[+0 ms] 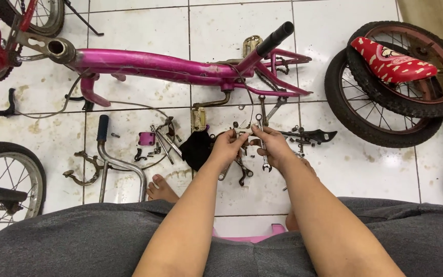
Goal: Sorting and inspecting various bicycle components and tools on the floor
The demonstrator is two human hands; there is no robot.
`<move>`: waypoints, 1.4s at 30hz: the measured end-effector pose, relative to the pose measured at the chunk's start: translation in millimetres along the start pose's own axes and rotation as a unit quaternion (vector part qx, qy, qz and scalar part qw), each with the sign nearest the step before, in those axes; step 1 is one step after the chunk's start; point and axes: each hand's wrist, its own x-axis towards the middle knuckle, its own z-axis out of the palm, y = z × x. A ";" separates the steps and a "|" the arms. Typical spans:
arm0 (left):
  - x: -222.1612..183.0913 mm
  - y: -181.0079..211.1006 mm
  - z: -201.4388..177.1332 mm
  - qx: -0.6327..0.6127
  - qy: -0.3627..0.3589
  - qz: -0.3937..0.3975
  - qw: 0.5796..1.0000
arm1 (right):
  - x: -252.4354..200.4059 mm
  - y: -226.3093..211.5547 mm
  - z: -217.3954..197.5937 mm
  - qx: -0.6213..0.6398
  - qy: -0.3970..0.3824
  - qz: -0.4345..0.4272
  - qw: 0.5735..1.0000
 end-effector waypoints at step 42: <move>-13.1 -39.1 -43.7 0.023 0.129 -0.078 0.988 | -48.8 -17.8 48.7 -0.271 0.006 0.022 0.962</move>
